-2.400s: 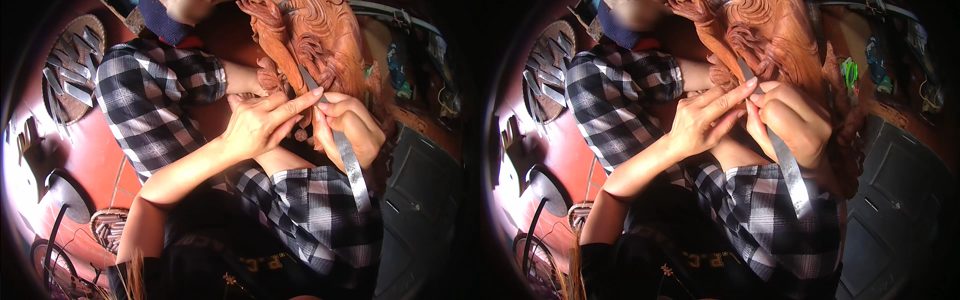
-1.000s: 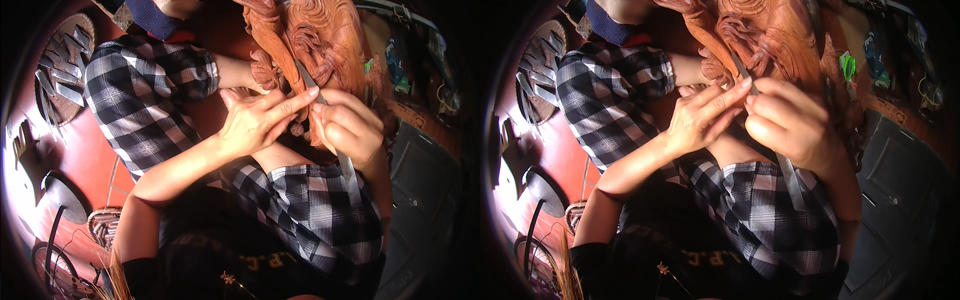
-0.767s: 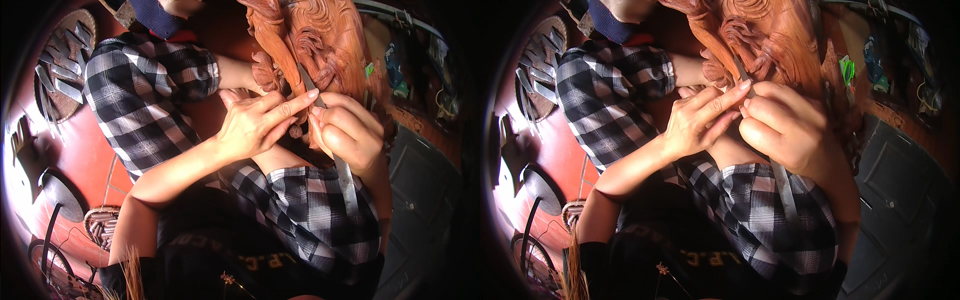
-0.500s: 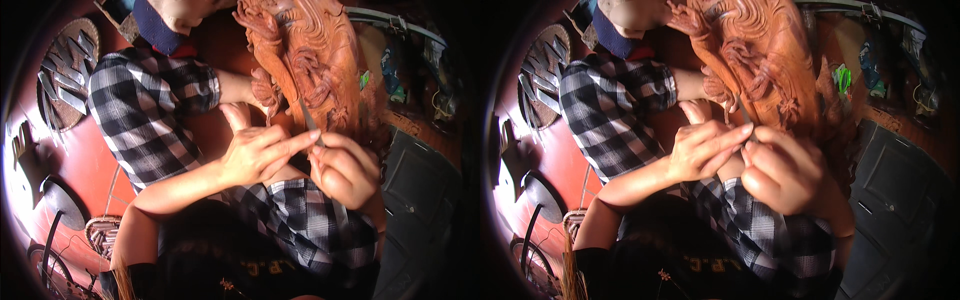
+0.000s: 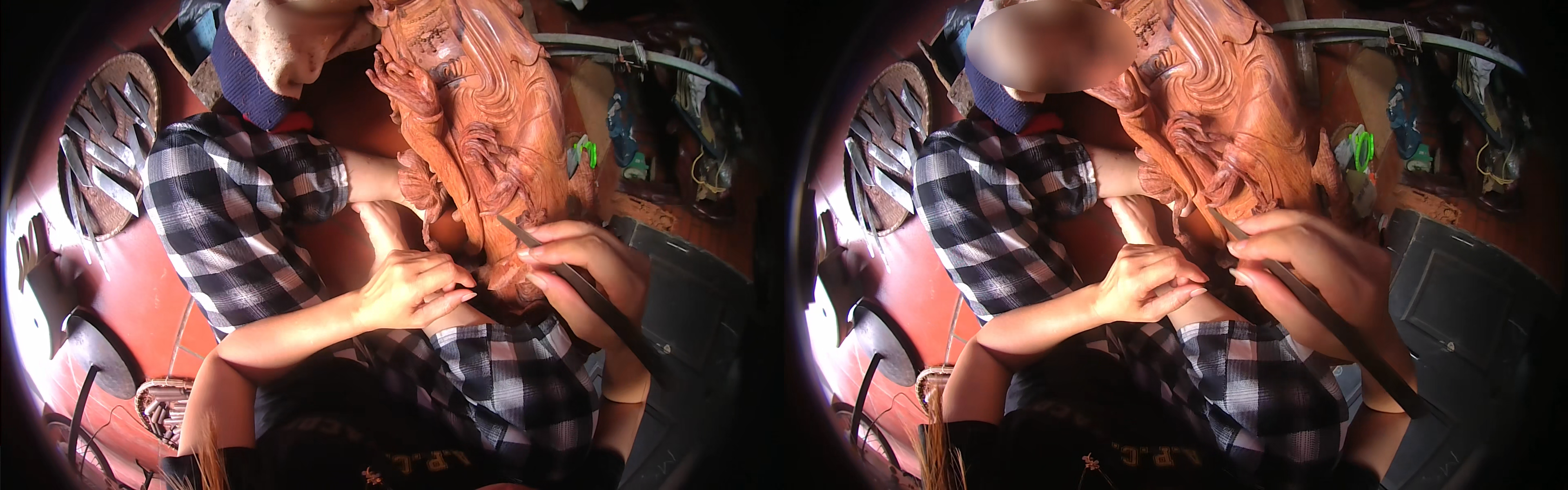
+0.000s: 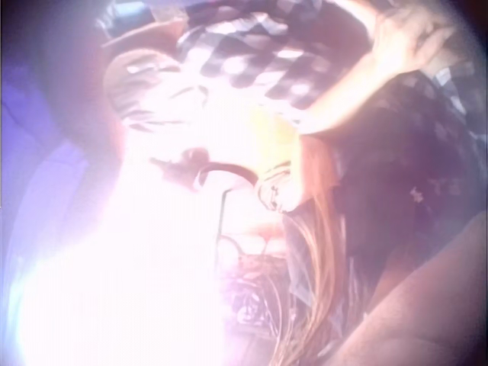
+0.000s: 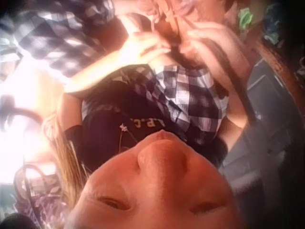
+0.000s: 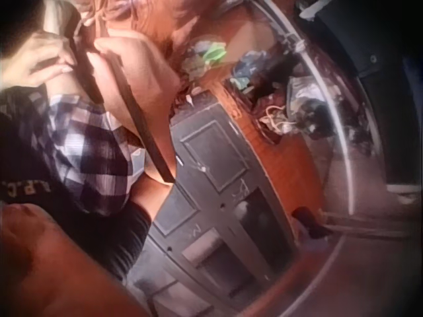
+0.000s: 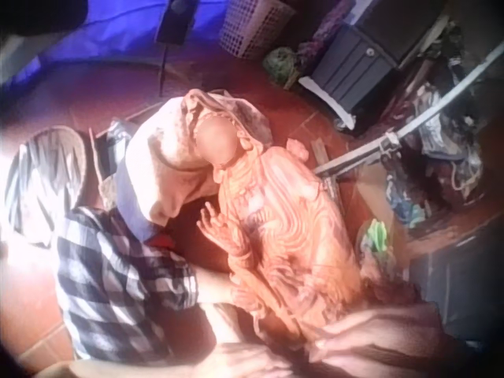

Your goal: The person carves a wooden statue using a chisel, focusing on refining the details of the figure's face and clothing. The person holds the statue with one hand and uses the chisel with the other to remove small shavings of wood.

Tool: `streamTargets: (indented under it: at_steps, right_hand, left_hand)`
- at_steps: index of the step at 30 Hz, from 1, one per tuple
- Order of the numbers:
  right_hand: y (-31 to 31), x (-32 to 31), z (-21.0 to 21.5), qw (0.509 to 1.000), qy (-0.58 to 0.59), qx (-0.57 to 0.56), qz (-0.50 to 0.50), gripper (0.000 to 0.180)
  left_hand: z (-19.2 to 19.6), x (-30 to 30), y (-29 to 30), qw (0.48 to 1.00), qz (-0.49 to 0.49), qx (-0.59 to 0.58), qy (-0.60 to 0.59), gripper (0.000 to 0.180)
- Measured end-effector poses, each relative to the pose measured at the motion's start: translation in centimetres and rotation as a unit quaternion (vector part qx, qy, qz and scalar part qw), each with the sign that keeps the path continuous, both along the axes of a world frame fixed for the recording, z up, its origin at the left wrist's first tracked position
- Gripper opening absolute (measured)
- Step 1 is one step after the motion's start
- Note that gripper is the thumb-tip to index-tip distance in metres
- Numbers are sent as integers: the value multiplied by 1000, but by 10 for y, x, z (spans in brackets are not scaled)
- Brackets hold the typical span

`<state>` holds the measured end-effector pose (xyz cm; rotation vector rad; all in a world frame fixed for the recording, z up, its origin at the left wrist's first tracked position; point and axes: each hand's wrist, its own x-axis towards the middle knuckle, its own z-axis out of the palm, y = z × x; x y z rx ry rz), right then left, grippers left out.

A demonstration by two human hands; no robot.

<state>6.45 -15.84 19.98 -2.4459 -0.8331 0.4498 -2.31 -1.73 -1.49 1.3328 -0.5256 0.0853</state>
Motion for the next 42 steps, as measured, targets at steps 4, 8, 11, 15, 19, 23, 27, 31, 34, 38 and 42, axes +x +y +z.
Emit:
streamTargets:
  at_steps: [4, 8, 11, 15, 19, 23, 27, 31, 34, 38, 42]
  right_hand:
    - [6, -3, -12, 999, -43, -21, 8, 19]
    - [-2, -2, -28, 994, -97, -15, 55, 19]
    - [-1, -8, -28, 996, -87, -23, 25, 22]
    - [-3, -16, -37, 996, -83, 6, -23, 27]
    - [-13, -24, -60, 971, -233, 1, 60, 37]
    - [-19, -25, -66, 946, -293, -42, 129, 32]
    - [-22, -15, -67, 945, -275, -53, 168, 19]
    - [-17, -8, -62, 926, -308, -69, 207, 15]
    - [-7, 0, -61, 918, -326, -71, 217, 12]
    - [-9, 0, -62, 917, -323, -74, 221, 11]
    - [-7, -7, -50, 931, -282, -92, 214, 12]
  left_hand:
    - [-3, 4, -2, 997, 67, -20, -27, 13]
    - [-5, 12, 7, 998, 64, 13, -17, 12]
    - [-4, 10, 9, 997, 79, 9, -18, 24]
    - [2, 16, 3, 988, 143, -11, -65, 50]
    - [4, 21, 6, 988, 142, 40, -47, 65]
    - [8, 27, 9, 985, 142, 86, -54, 63]
    - [6, 27, 8, 985, 135, 102, -36, 61]
    - [5, 31, 6, 982, 152, 94, -63, 60]
    - [9, 33, 12, 982, 156, 100, -34, 60]
    - [5, 34, 13, 982, 148, 111, -46, 59]
    - [3, 26, 1, 986, 144, 65, -49, 64]
